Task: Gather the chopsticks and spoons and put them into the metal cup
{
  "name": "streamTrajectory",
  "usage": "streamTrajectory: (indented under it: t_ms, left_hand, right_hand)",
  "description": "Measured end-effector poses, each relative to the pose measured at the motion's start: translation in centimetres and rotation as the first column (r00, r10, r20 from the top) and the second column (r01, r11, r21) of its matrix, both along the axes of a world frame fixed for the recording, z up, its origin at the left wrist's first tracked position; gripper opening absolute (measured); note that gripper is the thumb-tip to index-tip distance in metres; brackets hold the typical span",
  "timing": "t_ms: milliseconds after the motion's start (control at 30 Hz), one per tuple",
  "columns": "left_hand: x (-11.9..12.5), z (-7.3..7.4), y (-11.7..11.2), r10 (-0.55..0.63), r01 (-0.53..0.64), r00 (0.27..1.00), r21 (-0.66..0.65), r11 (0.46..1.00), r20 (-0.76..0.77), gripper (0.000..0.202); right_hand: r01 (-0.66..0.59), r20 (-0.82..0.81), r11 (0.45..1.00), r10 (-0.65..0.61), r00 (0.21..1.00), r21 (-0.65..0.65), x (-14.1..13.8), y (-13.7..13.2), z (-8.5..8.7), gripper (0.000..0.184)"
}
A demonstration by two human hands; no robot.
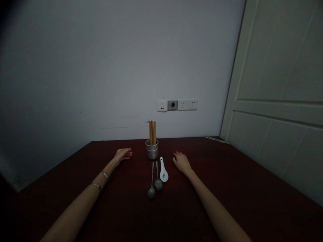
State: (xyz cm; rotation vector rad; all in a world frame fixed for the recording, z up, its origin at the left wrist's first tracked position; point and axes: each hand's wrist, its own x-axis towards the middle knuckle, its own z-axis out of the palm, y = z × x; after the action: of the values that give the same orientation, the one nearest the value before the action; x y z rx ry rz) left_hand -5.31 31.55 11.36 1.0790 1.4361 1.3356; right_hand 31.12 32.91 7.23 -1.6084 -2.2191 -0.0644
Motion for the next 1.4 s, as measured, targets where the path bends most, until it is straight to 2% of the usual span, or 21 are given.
streamTrajectory:
  t_ms: [133, 267, 400, 467, 533, 600, 733, 833, 900, 1000, 1167, 1400]
  left_hand:
    - [-0.6, 3.0, -2.5, -0.231, 0.219, 0.955, -0.086, 0.972, -0.187, 0.038]
    - [0.2, 6.0, -5.1, -0.498, 0.468, 0.782, -0.175, 0.866, -0.374, 0.033]
    - [2.9, 7.4, -6.8, -0.576, 0.597, 0.621, -0.156, 0.787, -0.531, 0.027]
    - [4.7, 7.2, -7.4, -0.508, 0.628, 0.548, -0.074, 0.774, -0.665, 0.025]
    - [6.4, 6.6, -8.0, -0.340, 0.655, 0.460, 0.055, 0.753, -0.820, 0.020]
    - [7.9, 5.7, -8.6, -0.170, 0.702, 0.322, 0.115, 0.702, -0.931, 0.019]
    - [10.0, 3.9, -9.7, -0.006, 0.789, 0.028, 0.019, 0.613, -1.000, 0.020]
    - [10.8, 2.9, -10.0, 0.082, 0.822, -0.113, -0.047, 0.568, -0.990, 0.018]
    - [11.1, 2.4, -10.0, 0.143, 0.835, -0.159, -0.056, 0.547, -0.977, 0.016]
    - [11.3, 2.1, -9.9, 0.212, 0.858, -0.184, -0.051, 0.512, -0.960, 0.014]
    - [11.3, 1.8, -9.7, 0.265, 0.882, -0.175, -0.031, 0.470, -0.948, 0.017]
    - [11.3, 1.2, -9.4, 0.273, 0.901, -0.179, -0.046, 0.431, -0.945, 0.015]
  right_hand:
    - [0.005, -0.003, 1.000, -0.005, 1.000, 0.016, -0.1, -0.1, 0.0, 0.041]
    - [0.011, 0.008, 1.000, -0.011, 1.000, 0.026, -0.1, 0.0, -0.2, 0.040]
    - [0.006, 0.017, 1.000, -0.006, 1.000, 0.025, 0.0, 0.2, -0.5, 0.041]
    - [0.001, 0.018, 1.000, -0.002, 1.000, 0.028, 0.1, 0.4, -0.6, 0.041]
    - [-0.003, 0.017, 0.999, 0.003, 1.000, 0.032, 0.1, 0.4, -0.7, 0.042]
    - [-0.008, 0.017, 0.999, 0.008, 1.000, 0.037, 0.2, 0.5, -0.7, 0.042]
    - [-0.016, 0.016, 0.999, 0.016, 1.000, 0.034, 0.1, 0.4, -0.6, 0.042]
    - [-0.013, 0.004, 1.000, 0.013, 1.000, 0.026, 0.1, 0.3, -0.5, 0.042]
    - [-0.008, -0.008, 1.000, 0.008, 1.000, 0.024, 0.1, 0.3, -0.5, 0.041]
    - [-0.013, -0.009, 1.000, 0.013, 1.000, 0.025, 0.1, 0.3, -0.5, 0.041]
    - [-0.016, -0.018, 0.999, 0.017, 1.000, 0.032, 0.1, 0.2, -0.4, 0.041]
    - [-0.032, -0.007, 0.999, 0.033, 0.999, 0.042, 0.1, 0.2, -0.4, 0.040]
